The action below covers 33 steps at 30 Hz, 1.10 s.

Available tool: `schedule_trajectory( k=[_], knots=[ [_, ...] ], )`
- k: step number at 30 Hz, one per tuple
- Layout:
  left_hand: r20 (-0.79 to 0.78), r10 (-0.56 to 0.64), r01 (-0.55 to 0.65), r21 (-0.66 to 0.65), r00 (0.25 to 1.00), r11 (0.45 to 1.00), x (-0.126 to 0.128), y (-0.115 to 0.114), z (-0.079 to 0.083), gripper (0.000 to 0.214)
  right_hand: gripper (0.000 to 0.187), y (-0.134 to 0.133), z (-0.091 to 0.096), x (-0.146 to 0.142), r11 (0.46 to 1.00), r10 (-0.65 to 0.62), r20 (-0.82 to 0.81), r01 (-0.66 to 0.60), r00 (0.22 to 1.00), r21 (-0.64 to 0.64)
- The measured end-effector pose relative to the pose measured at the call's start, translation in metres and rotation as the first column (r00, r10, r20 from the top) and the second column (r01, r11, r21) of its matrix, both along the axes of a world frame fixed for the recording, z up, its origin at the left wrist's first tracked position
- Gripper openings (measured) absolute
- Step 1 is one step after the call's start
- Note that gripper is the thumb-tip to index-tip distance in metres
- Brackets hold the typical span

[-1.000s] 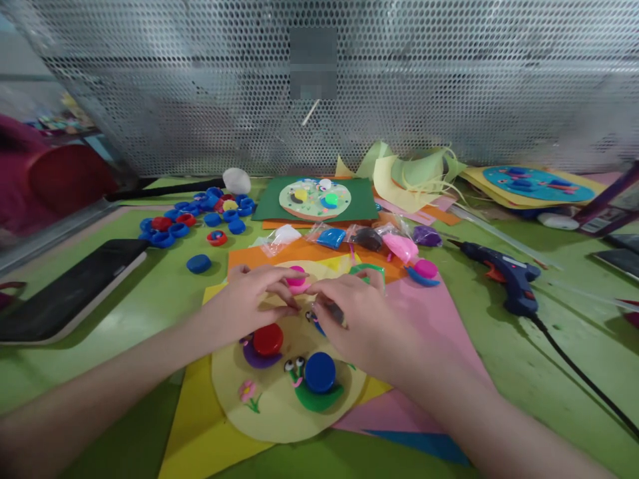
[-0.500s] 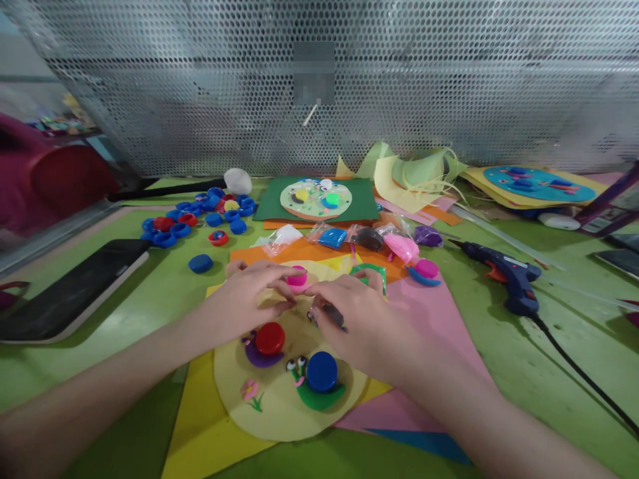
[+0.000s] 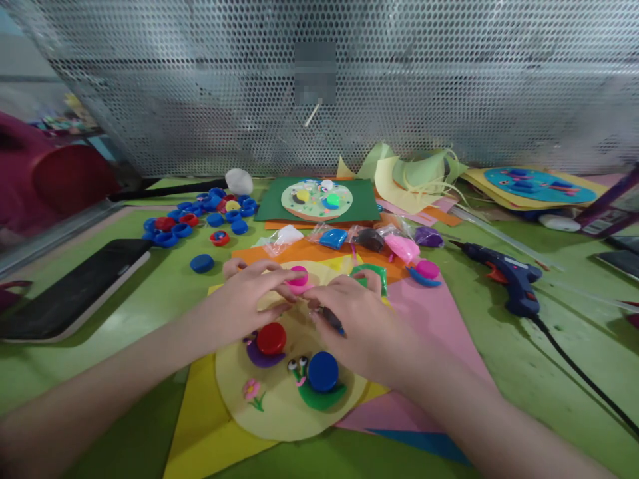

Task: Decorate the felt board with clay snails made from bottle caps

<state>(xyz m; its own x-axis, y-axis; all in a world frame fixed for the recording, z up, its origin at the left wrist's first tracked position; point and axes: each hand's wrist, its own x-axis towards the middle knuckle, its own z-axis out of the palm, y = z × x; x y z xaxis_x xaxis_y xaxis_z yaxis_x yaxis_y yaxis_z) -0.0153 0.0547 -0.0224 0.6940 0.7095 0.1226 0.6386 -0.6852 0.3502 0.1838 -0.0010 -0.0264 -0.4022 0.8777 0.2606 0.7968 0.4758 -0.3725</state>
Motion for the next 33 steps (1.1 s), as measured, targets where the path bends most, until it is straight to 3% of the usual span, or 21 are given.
schedule_trajectory(
  k=[10,22,33],
  knots=[
    [-0.021,-0.011,0.010,-0.036,1.000,0.999,0.002,-0.006,0.010,0.048,0.026,-0.003,0.000,-0.001,0.999,-0.022,0.115,0.018,0.993,0.029],
    [0.112,0.040,-0.010,-0.258,0.993,0.966,0.003,-0.009,0.013,0.047,0.026,-0.003,0.005,0.001,0.997,-0.053,0.123,0.046,0.991,0.056],
    [0.119,0.047,-0.017,-0.243,0.992,0.970,0.000,0.001,-0.007,0.046,0.026,-0.004,0.006,0.001,0.998,-0.041,0.118,0.036,0.992,0.046]
  ],
)
